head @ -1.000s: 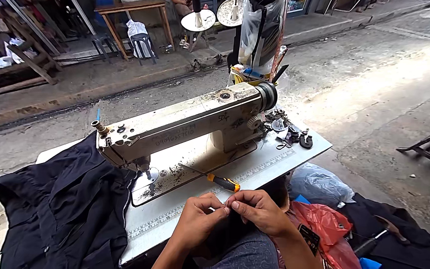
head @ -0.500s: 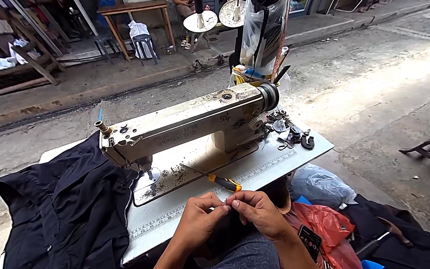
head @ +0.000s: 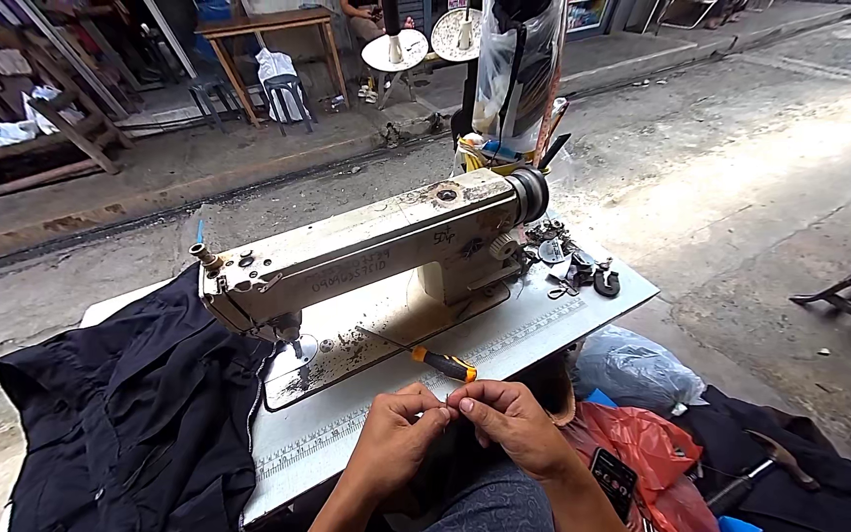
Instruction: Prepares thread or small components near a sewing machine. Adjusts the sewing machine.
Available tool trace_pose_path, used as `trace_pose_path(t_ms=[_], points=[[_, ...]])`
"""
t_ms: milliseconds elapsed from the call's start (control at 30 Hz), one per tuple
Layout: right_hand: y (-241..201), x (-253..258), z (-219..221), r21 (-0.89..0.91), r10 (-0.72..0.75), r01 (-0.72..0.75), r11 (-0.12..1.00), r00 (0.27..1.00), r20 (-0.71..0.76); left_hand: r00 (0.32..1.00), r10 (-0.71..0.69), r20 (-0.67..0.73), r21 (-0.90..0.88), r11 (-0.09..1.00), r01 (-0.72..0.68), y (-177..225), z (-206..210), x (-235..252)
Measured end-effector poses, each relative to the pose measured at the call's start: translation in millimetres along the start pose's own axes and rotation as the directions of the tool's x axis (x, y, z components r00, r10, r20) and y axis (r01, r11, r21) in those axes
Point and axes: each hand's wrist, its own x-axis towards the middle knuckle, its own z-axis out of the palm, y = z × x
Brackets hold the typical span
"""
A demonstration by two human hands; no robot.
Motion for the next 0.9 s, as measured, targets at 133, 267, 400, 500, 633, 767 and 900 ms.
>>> trace_pose_path(t_ms=[133,267,400,500,633,767,900], points=[[-1,-1,1,-0.023,-0.002,0.002,1.000,1.000,0.000,1.000,0.008,0.000,0.011,1.000,-0.008,1,1,-1],[-1,-1,1,-0.026,-0.013,0.013,1.000,1.000,-0.003,1.000,0.000,0.002,-0.003,1.000,0.000,1,1,-1],[-2,-2,2,-0.031,-0.013,0.013,0.999,1.000,-0.001,1.000,0.001,0.005,-0.020,1.000,-0.001,0,2,-1],[-2,-2,2,-0.033,-0.017,0.017,0.999,1.000,-0.002,1.000,-0.008,0.006,-0.026,1.000,0.008,0,3,-1],[-2,-2,0,-0.046,-0.021,0.021,0.999,1.000,0.001,1.000,-0.006,-0.001,-0.033,0.999,0.006,-2,4,-1],[0,0,0,-0.081,-0.065,0.065,0.995,0.998,0.003,0.999,0.025,0.028,0.013,1.000,-0.025,-7,4,-2],[6,1,0,-0.190,-0.110,0.101,0.977,0.993,-0.038,0.994,0.107,0.012,0.179,0.978,-0.107,-18,8,-6]])
